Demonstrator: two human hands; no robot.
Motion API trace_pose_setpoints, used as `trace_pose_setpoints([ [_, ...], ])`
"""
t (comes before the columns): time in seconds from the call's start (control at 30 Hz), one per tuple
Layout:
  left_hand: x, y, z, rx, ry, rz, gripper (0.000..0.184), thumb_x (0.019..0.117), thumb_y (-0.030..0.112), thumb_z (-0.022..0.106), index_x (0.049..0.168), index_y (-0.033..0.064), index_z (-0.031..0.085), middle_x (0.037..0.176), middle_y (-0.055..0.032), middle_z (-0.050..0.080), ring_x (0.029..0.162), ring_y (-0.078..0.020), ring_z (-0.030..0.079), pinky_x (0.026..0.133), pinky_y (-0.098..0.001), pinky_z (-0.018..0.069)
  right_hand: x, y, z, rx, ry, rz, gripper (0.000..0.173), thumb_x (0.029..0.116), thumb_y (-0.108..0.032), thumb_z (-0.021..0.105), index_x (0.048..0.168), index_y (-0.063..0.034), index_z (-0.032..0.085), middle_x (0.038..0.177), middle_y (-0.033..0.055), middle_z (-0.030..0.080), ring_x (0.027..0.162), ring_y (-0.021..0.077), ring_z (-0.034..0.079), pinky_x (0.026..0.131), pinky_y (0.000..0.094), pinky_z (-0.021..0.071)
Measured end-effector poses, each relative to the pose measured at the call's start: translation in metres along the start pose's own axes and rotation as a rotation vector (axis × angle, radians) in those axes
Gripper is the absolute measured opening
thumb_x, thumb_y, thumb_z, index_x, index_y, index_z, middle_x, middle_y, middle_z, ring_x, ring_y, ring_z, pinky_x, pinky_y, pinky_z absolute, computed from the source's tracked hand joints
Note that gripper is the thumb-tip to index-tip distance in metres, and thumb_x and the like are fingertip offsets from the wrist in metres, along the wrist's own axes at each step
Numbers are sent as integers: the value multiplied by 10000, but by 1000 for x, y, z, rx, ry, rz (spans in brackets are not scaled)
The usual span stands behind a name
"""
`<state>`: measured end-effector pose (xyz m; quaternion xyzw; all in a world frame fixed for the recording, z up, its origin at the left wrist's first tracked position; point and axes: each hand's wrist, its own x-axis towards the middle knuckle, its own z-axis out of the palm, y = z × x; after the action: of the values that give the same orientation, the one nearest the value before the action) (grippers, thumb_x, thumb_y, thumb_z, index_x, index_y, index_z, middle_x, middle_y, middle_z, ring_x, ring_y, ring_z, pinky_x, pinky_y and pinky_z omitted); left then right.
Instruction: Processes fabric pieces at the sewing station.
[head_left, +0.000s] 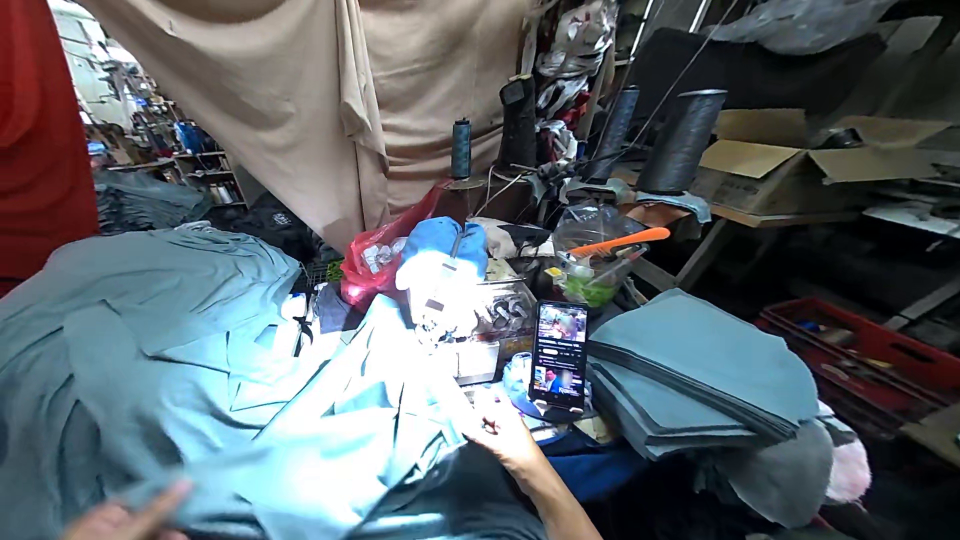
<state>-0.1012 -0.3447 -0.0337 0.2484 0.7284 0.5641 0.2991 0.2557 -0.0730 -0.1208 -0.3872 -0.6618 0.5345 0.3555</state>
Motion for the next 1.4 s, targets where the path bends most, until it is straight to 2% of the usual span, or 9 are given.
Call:
trace_pose_setpoints([
  [0.1, 21, 110, -29, 39, 273, 243, 173, 1056, 112, 531, 1199, 15, 518, 734, 53, 629, 520, -14, 593, 513, -187, 546, -5, -4, 22, 254, -67, 56, 52, 870, -55, 736, 871, -59, 685, 774, -37, 658, 707, 43, 621, 680, 224, 538],
  [0.2, 88, 141, -34, 48, 464, 461, 285, 1033, 130, 582, 1281, 12, 505, 1025, -14, 601, 816, -11, 641, 738, -208, 574, -10, -10, 46, 433, -123, 157, 25, 910, -28, 690, 928, -36, 675, 842, 7, 695, 769, 95, 669, 720, 274, 575],
  [0.33, 114, 106, 50, 345, 403, 761, 719, 961, 190, 689, 1534, -50, 326, 1564, -321, 350, 1449, -459, 363, 1166, -605, 342, -9, -1, 64, 571, -131, 233, 45, 896, 15, 694, 906, -26, 679, 785, 33, 700, 687, 99, 655, 629, 255, 551],
  [0.47, 84, -13, 189, 531, 135, 1251, 629, 717, 307, 788, 1180, -91, 637, 1242, -342, 619, 1214, -494, 582, 1053, -605, 446, -14, 3, 65, 618, -172, 207, 84, 888, 8, 698, 868, -74, 688, 793, -13, 710, 729, 70, 669, 722, 249, 572],
  [0.57, 77, -61, 230, 680, 128, 1333, 277, 857, 233, 662, 1079, 73, 705, 1096, -197, 696, 1058, -373, 671, 935, -524, 542, -15, 5, 58, 676, -224, 147, 91, 873, -16, 731, 884, -89, 677, 845, 6, 714, 802, 109, 685, 792, 302, 584],
  [0.67, 86, -56, 218, 711, 103, 1149, 304, 760, 24, 648, 1048, 12, 744, 1091, -201, 724, 1043, -409, 694, 908, -570, 553, -17, 5, 51, 699, -223, 143, 131, 852, -2, 736, 905, -90, 655, 839, 14, 706, 772, 106, 676, 756, 294, 579],
  [0.83, 74, 17, 185, 679, -168, 752, 218, 1009, 28, 556, 1101, 2, 752, 1062, -166, 741, 1000, -310, 719, 942, -510, 557, -17, 5, 44, 677, -171, 207, 165, 850, 48, 696, 939, -62, 611, 810, 17, 685, 722, 90, 659, 693, 261, 570],
  [1.0, 56, 43, 182, 621, -280, 1058, 267, 990, 275, 599, 865, 98, 755, 734, -5, 673, 674, -112, 639, 643, -343, 559, -15, 10, 42, 609, -158, 200, 100, 879, 17, 704, 943, -48, 665, 839, 19, 707, 747, 78, 668, 718, 246, 572],
  [1.4, 18, -10, 223, 727, -175, 1358, 253, 989, 253, 601, 887, 105, 780, 751, -44, 707, 625, -161, 676, 543, -308, 561, -18, 11, 41, 513, -210, 203, 102, 899, -64, 704, 807, -106, 692, 762, -32, 697, 721, 48, 653, 708, 234, 547],
])
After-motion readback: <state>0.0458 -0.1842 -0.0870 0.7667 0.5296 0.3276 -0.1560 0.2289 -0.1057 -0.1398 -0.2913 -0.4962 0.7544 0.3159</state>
